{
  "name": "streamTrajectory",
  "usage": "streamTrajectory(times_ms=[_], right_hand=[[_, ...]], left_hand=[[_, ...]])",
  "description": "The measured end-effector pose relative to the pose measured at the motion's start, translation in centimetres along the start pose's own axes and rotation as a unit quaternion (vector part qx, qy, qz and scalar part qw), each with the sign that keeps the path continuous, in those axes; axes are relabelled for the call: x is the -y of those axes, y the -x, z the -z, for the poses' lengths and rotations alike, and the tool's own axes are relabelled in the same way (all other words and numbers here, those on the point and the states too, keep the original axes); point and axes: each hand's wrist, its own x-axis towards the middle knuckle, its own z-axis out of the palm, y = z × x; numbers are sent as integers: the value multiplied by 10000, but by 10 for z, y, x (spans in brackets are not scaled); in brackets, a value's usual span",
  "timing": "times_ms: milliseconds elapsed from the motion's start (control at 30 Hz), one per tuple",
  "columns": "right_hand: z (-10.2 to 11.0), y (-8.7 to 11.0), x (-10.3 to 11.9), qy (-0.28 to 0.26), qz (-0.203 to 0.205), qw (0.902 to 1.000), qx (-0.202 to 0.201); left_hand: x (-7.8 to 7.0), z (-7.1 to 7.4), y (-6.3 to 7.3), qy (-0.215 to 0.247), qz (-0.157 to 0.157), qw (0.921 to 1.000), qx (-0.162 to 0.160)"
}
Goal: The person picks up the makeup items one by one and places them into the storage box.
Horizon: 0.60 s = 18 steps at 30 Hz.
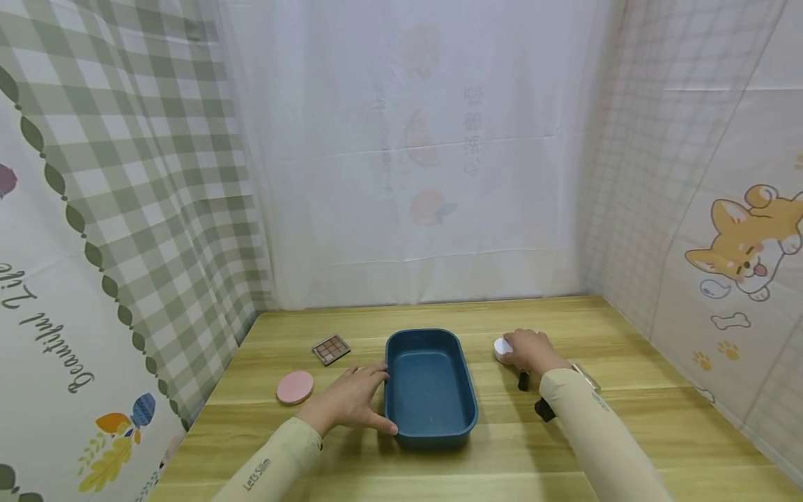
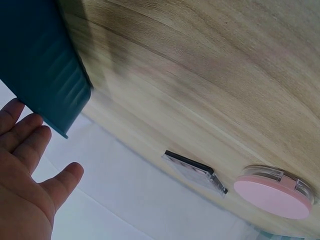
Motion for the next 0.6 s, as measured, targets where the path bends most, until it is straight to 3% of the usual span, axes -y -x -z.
streamTrajectory(times_ms=[300, 600], right_hand=[[12, 0, 8, 84, 265, 9991, -319], [21, -7, 26, -469, 844, 9923, -776]], left_hand=[[-1, 1, 0, 53, -6, 10000, 32], [-1, 0, 0, -47, 30, 10000, 34]])
